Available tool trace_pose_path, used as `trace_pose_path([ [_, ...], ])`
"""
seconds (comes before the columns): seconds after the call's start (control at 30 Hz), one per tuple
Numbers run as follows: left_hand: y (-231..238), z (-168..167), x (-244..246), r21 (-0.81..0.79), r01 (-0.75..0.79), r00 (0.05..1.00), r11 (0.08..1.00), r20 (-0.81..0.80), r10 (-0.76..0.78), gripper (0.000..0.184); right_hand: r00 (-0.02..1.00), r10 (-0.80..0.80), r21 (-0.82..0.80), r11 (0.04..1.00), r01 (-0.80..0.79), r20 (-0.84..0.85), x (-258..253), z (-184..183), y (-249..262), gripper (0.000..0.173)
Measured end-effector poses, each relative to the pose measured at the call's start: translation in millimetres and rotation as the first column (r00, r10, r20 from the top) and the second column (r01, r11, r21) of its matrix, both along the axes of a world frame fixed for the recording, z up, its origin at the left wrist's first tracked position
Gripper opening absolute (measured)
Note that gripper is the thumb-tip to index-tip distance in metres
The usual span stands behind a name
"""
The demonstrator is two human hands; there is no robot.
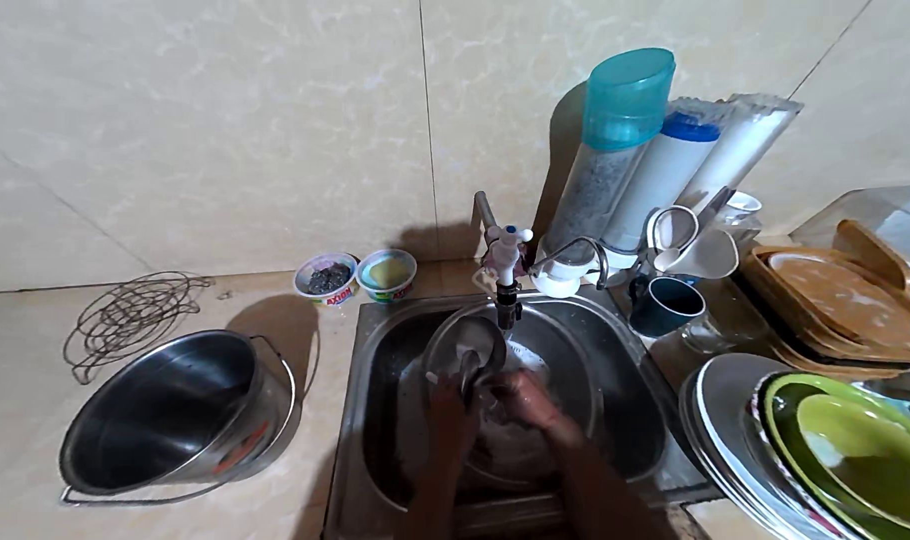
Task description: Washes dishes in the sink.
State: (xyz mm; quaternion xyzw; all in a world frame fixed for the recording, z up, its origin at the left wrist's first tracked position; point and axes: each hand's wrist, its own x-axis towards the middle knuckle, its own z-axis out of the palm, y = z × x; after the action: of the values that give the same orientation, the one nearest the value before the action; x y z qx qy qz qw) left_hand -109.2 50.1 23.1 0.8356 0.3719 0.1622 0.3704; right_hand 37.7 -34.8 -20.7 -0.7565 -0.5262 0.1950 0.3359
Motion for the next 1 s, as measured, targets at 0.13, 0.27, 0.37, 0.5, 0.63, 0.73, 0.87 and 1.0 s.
trace_pose_path([
  [0.13,3,5,1,-0.039,-0.039,0.988,0.998,-0.149,0.033,0.039,0.982,-0.186,0.339,0.926,0.169,0.017,9,-9,-5,0.027],
  [0.27,6,11,1,-0.075,-0.043,0.966,0.996,-0.257,0.022,0.041,0.954,-0.273,0.479,0.825,0.299,-0.124,8,-17,5,0.039],
  [0.37,4,19,-2,-0.018,-0.025,0.938,1.0,-0.345,0.017,0.042,0.878,-0.201,0.426,0.812,0.398,-0.435,9,-18,12,0.049],
  [0.5,5,21,-2,-0.108,0.002,0.926,0.994,-0.376,-0.043,0.041,0.639,-0.232,0.351,0.676,0.648,-0.733,11,-18,22,0.019],
  [0.63,5,-4,5,-0.449,-0.073,0.996,0.891,-0.083,0.039,0.031,0.394,-0.306,0.161,0.576,0.802,-0.867,-1,-15,39,0.026],
  [0.73,6,-2,3,-0.601,-0.113,0.988,0.791,0.02,0.156,0.029,0.301,-0.123,0.135,0.695,0.706,-0.946,-23,-12,44,0.024],
  [0.87,12,5,-2,-0.467,-0.142,0.989,0.873,-0.102,0.106,0.029,0.267,-0.223,0.037,0.7,0.713,-0.938,-18,-9,48,0.035],
  [1.0,6,13,3,-0.307,-0.071,0.964,0.949,-0.265,-0.013,0.035,0.45,-0.376,0.129,0.634,0.763,-0.81,2,-14,46,0.01],
])
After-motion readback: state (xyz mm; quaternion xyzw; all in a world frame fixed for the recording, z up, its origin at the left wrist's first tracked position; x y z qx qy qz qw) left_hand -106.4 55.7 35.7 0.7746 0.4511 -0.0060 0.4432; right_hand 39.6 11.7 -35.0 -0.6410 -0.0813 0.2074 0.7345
